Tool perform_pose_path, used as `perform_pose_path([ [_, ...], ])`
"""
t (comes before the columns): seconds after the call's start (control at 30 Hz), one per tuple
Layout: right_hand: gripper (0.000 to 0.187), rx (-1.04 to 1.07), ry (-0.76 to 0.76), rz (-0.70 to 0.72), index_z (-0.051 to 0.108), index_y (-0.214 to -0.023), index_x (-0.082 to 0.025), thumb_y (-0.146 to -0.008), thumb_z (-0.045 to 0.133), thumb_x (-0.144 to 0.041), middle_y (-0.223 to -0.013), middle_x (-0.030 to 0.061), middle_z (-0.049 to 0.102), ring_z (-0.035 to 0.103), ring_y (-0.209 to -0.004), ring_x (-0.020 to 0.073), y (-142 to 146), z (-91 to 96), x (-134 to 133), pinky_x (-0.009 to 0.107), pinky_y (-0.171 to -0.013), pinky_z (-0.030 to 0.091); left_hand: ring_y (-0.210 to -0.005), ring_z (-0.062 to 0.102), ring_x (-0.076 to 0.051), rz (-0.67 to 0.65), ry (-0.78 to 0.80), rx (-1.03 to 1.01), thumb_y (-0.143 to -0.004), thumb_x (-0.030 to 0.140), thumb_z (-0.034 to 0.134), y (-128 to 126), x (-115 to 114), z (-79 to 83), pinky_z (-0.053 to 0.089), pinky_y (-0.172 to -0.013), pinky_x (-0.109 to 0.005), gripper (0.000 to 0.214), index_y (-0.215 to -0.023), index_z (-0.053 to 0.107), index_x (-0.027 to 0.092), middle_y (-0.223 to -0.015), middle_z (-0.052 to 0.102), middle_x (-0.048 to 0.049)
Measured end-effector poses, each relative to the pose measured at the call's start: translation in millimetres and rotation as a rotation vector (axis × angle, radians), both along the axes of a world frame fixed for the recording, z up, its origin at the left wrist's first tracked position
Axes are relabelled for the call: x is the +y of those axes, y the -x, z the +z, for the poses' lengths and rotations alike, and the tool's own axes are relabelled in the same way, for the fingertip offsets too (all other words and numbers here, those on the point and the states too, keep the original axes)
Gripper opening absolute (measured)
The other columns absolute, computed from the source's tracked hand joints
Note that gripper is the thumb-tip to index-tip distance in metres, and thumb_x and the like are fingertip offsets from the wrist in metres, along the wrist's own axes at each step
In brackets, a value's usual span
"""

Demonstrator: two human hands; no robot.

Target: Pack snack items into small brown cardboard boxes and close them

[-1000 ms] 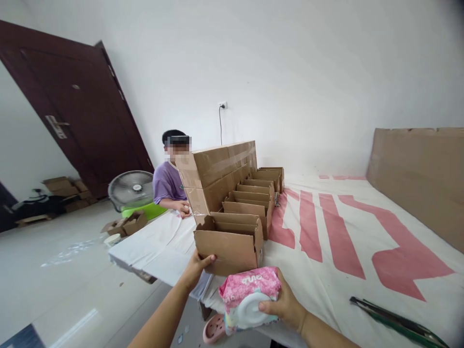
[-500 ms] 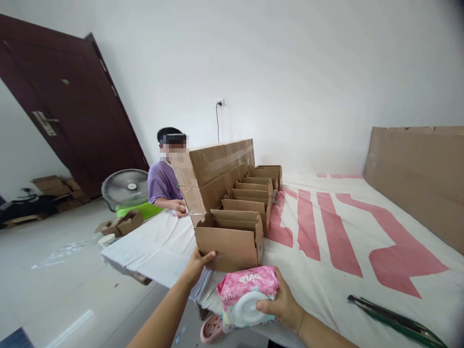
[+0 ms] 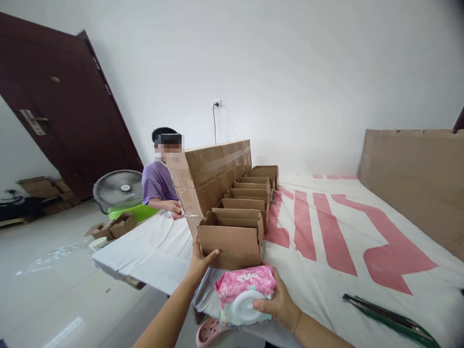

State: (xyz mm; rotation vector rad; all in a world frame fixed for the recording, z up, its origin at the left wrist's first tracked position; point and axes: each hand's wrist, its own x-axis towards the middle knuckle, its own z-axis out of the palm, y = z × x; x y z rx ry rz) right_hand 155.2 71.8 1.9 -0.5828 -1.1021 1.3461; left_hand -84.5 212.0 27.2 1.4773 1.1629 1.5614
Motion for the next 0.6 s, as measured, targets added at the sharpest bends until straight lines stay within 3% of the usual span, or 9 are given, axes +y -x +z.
perform_pose_path([
  [0.07,0.091,0.0,0.0,-0.001,0.041,-0.123,-0.027,-0.05,0.09,-0.048,-0.118,0.0077,0.062,0.06,-0.108,0.0299,0.8,1.6,-0.7,0.046,-0.096,0.047,-0.141,0.032,-0.038,0.208,-0.16,0.239,-0.061,0.046,0.081,-0.4,-11.9,4.1,0.034,-0.111,-0.055,0.104,-0.147,0.026,0.026,-0.157,0.026,-0.0175],
  [0.13,0.086,0.003,-0.005,-0.003,0.043,-0.119,-0.027,-0.049,0.089,-0.048,-0.117,0.0068,0.062,0.061,-0.107,0.0294,1.6,1.7,-0.9,0.045,-0.095,0.048,-0.147,0.016,-0.04,0.311,-0.361,0.579,-0.065,0.038,0.08,-2.1,-23.3,8.9,0.019,-0.116,-0.061,0.094,-0.145,0.033,0.027,-0.161,0.015,-0.0164],
  [0.27,0.09,-0.002,-0.02,-0.017,0.038,-0.124,-0.028,-0.051,0.089,-0.044,-0.121,0.0082,0.061,0.06,-0.109,0.0297,2.1,-0.6,-0.7,0.046,-0.095,0.047,-0.148,0.008,-0.04,0.186,-0.648,1.064,-0.067,0.021,0.079,-12.9,-29.7,11.4,0.0,-0.116,-0.063,0.072,-0.134,0.054,0.033,-0.157,0.032,-0.0122],
  [0.4,0.092,0.009,-0.031,-0.018,0.036,-0.126,-0.028,-0.053,0.088,-0.044,-0.123,0.0097,0.06,0.059,-0.111,0.0306,1.5,-0.4,-1.1,0.047,-0.097,0.046,-0.147,0.011,-0.043,0.218,-0.694,1.203,-0.065,0.021,0.08,-22.9,-18.4,0.7,-0.003,-0.114,-0.067,0.074,-0.134,0.056,0.031,-0.15,0.043,-0.0174],
  [0.6,0.099,0.023,-0.026,-0.022,0.032,-0.133,-0.027,-0.053,0.089,-0.045,-0.124,0.0112,0.059,0.059,-0.112,0.0315,2.3,2.6,-3.0,0.048,-0.097,0.045,-0.148,0.006,-0.04,0.286,-0.726,1.255,-0.068,0.036,0.078,-26.6,-12.2,-7.2,-0.002,-0.113,-0.067,0.069,-0.133,0.058,0.027,-0.148,0.045,-0.0199],
])
